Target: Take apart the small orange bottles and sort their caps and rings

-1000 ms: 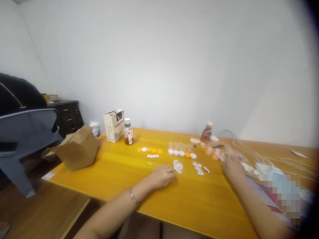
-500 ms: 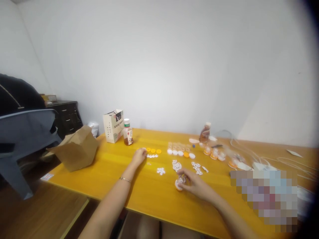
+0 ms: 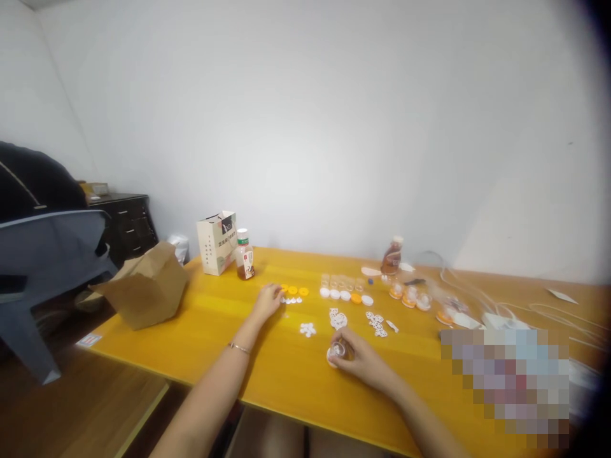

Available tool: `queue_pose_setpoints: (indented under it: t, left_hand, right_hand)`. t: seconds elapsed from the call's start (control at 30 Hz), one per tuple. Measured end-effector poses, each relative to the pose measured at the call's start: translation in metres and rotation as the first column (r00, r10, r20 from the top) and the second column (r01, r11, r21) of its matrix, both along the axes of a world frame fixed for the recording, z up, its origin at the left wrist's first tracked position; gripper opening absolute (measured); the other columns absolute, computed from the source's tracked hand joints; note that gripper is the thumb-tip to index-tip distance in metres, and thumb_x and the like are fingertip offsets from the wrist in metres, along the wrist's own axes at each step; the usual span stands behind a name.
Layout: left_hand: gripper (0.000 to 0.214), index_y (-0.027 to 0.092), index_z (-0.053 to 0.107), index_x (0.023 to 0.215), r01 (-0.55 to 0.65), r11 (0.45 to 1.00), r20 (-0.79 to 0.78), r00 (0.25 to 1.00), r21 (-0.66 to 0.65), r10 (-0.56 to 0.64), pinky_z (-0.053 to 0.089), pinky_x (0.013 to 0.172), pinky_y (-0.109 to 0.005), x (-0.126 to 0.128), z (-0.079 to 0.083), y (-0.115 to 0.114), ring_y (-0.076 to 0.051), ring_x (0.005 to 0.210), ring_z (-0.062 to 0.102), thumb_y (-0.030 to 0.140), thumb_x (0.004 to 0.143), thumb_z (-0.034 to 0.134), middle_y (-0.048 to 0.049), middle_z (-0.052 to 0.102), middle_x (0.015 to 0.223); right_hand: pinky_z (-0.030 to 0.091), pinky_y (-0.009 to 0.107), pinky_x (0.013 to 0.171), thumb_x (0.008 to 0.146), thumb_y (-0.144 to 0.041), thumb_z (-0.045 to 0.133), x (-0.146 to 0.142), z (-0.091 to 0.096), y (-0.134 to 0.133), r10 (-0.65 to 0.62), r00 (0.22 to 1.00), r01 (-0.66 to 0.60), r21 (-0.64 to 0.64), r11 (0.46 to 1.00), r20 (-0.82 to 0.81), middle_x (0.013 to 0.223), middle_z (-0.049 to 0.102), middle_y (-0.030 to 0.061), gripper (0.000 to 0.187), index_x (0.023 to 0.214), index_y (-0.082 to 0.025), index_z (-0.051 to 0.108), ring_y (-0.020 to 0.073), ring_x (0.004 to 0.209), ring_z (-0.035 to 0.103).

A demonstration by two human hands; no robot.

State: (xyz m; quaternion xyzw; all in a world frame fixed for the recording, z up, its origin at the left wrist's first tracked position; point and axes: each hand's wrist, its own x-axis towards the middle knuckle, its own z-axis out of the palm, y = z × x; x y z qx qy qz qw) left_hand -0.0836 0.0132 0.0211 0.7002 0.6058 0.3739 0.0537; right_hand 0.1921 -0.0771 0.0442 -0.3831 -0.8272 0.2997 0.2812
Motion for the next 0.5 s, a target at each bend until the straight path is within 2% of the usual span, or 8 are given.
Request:
queue_pose_setpoints:
  t: [0.07, 0.1, 0.17, 0.23, 0.3, 0.33, 0.4, 0.5]
  left_hand:
    - [0.019, 0.016, 0.061, 0.091, 0.090, 0.996, -0.004, 0.996, 0.025, -0.090, 0.039, 0.082, -0.025, 0.013, 0.009, -0.016, -0.016, 0.086, 0.054, 0.028, 0.082, 0.049, -0.0055, 0.060, 0.089]
    - [0.021, 0.017, 0.061, 0.093, 0.229, 0.973, -0.016, 0.973, 0.039, -0.228, 0.040, 0.081, -0.025, 0.022, 0.014, -0.025, -0.015, 0.086, 0.054, 0.032, 0.082, 0.049, -0.0051, 0.060, 0.089]
    - [0.029, 0.018, 0.060, 0.096, 0.491, 0.871, -0.077, 0.869, 0.020, -0.489, 0.039, 0.078, -0.024, 0.041, 0.021, -0.045, -0.015, 0.085, 0.053, 0.041, 0.080, 0.052, -0.0042, 0.059, 0.090]
    - [0.041, 0.017, 0.059, 0.096, 0.655, 0.753, -0.159, 0.738, -0.064, -0.656, 0.040, 0.073, -0.022, 0.062, 0.024, -0.062, -0.015, 0.080, 0.053, 0.050, 0.071, 0.060, -0.0034, 0.058, 0.086]
    - [0.048, 0.016, 0.059, 0.090, 0.707, 0.695, -0.233, 0.659, -0.133, -0.715, 0.039, 0.069, -0.023, 0.080, 0.022, -0.074, -0.016, 0.077, 0.053, 0.055, 0.063, 0.063, -0.0031, 0.057, 0.080]
    - [0.049, 0.016, 0.058, 0.087, 0.705, 0.691, -0.258, 0.646, -0.157, -0.718, 0.039, 0.068, -0.023, 0.087, 0.020, -0.078, -0.017, 0.075, 0.052, 0.057, 0.062, 0.063, -0.0033, 0.056, 0.078]
    - [0.049, 0.015, 0.056, 0.085, 0.682, 0.707, -0.283, 0.652, -0.187, -0.704, 0.039, 0.066, -0.024, 0.097, 0.013, -0.081, -0.017, 0.073, 0.052, 0.058, 0.062, 0.062, -0.0037, 0.054, 0.077]
    - [0.048, 0.015, 0.054, 0.084, 0.630, 0.754, -0.271, 0.705, -0.186, -0.656, 0.039, 0.066, -0.024, 0.104, 0.004, -0.081, -0.018, 0.075, 0.052, 0.058, 0.064, 0.061, -0.0038, 0.053, 0.078]
  right_hand:
    - [0.041, 0.024, 0.062, 0.072, -0.029, 0.057, 0.001, -0.006, 0.003, -0.014, 1.000, 0.014, 0.033, 0.999, -0.005, 0.073, 0.052, -0.0011, 0.013, 0.079, -0.020, 0.050, 0.0134, 0.065, 0.048]
    - [0.040, 0.024, 0.061, 0.071, -0.031, 0.057, 0.002, -0.008, 0.004, -0.022, 1.000, 0.023, 0.045, 0.999, -0.004, 0.073, 0.052, -0.0010, 0.015, 0.078, -0.020, 0.050, 0.0135, 0.065, 0.048]
    - [0.039, 0.023, 0.058, 0.070, -0.035, 0.059, 0.003, -0.014, 0.007, -0.040, 0.999, 0.040, 0.041, 0.998, 0.008, 0.070, 0.052, -0.0018, 0.019, 0.078, -0.020, 0.050, 0.0132, 0.062, 0.047]
    - [0.037, 0.022, 0.054, 0.069, -0.038, 0.061, 0.005, -0.018, 0.008, -0.054, 0.998, 0.054, 0.008, 0.998, 0.022, 0.062, 0.051, -0.0039, 0.023, 0.078, -0.020, 0.050, 0.0122, 0.057, 0.046]
    - [0.034, 0.021, 0.050, 0.068, -0.039, 0.062, 0.005, -0.021, 0.008, -0.060, 0.998, 0.060, -0.017, 0.998, 0.020, 0.057, 0.049, -0.0055, 0.025, 0.078, -0.020, 0.050, 0.0112, 0.053, 0.044]
    - [0.034, 0.021, 0.050, 0.068, -0.039, 0.063, 0.005, -0.021, 0.007, -0.058, 0.998, 0.058, -0.022, 0.998, 0.010, 0.058, 0.050, -0.0056, 0.025, 0.077, -0.020, 0.049, 0.0109, 0.052, 0.044]
    - [0.034, 0.021, 0.050, 0.068, -0.039, 0.063, 0.005, -0.023, 0.006, -0.050, 0.999, 0.050, -0.026, 0.998, -0.011, 0.060, 0.053, -0.0051, 0.026, 0.076, -0.020, 0.047, 0.0109, 0.054, 0.045]
    - [0.035, 0.021, 0.051, 0.068, -0.040, 0.063, 0.003, -0.025, 0.005, -0.067, 0.998, 0.067, -0.005, 0.998, -0.011, 0.062, 0.056, -0.0045, 0.027, 0.074, -0.021, 0.045, 0.0117, 0.055, 0.048]
